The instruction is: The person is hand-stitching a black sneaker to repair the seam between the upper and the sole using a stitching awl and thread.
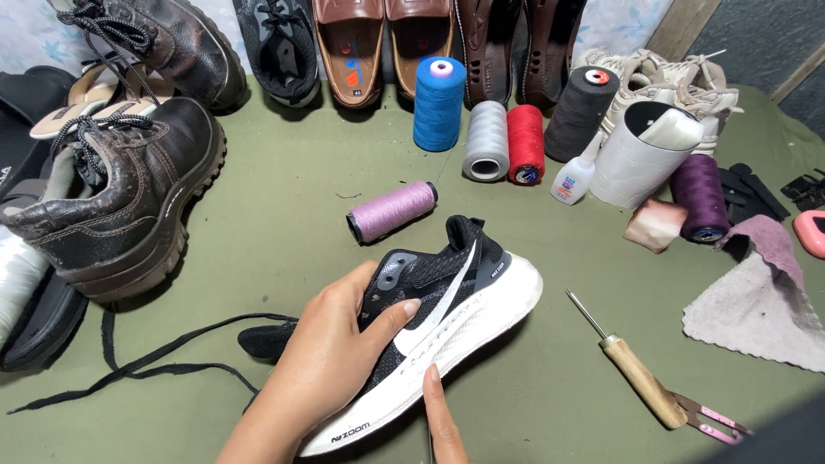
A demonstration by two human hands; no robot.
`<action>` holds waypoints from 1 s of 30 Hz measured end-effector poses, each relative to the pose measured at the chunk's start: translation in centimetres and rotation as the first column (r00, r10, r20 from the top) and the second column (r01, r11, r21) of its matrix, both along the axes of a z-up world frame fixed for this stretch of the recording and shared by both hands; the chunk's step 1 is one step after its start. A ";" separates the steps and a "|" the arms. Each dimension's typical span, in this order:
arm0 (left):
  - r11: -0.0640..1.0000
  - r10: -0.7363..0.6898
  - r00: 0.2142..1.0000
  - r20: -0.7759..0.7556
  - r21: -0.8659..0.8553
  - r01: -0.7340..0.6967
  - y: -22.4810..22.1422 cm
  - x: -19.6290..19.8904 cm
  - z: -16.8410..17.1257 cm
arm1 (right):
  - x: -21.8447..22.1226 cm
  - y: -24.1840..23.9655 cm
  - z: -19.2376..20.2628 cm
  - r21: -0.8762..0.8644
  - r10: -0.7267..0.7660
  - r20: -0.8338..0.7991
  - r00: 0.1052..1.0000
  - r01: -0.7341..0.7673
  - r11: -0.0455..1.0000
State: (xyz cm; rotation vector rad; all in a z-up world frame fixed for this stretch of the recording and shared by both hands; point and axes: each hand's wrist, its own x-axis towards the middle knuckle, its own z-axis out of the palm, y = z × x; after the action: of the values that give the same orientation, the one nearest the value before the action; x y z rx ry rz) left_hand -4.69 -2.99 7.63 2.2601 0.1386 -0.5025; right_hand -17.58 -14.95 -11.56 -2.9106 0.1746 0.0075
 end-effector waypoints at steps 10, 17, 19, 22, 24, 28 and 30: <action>1.000 0.025 0.997 -0.067 0.019 -0.023 -0.8 0.2 1.5 | 1.2 0.5 1.1 -0.267 0.294 0.540 0.789 -0.171 0.948; 0.992 -0.020 0.998 -0.066 -0.122 0.012 -0.4 0.1 2.3 | 0.9 1.0 -0.1 0.693 0.056 0.270 0.961 -0.234 0.682; 0.993 -0.022 0.997 -0.068 -0.117 0.014 -0.4 0.3 2.1 | -0.3 0.8 0.5 0.603 0.010 0.341 0.940 -0.226 0.765; 0.997 -0.024 0.997 -0.076 -0.081 0.018 -0.4 0.5 2.2 | 0.3 -2.8 5.2 0.464 -0.048 0.447 0.893 -0.186 0.866; 0.995 -0.034 0.998 -0.057 -0.095 0.028 -0.3 0.8 1.9 | 4.3 -6.8 8.5 0.366 -0.068 0.514 0.855 -0.146 0.919; 0.994 -0.018 0.995 -0.096 -0.110 0.007 -0.2 0.7 2.6 | 3.6 -15.1 6.8 0.166 -0.071 0.642 0.763 -0.048 0.985; 0.994 -0.024 0.995 -0.093 -0.111 0.014 -0.2 0.7 2.6 | 4.0 -19.9 3.7 0.082 -0.097 0.513 0.853 0.065 0.995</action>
State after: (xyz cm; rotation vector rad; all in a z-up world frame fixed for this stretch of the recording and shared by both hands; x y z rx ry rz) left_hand -4.02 -3.16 10.22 2.1329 0.1342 -0.6130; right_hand -13.55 -34.85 -7.81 -2.7190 0.1970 -0.7621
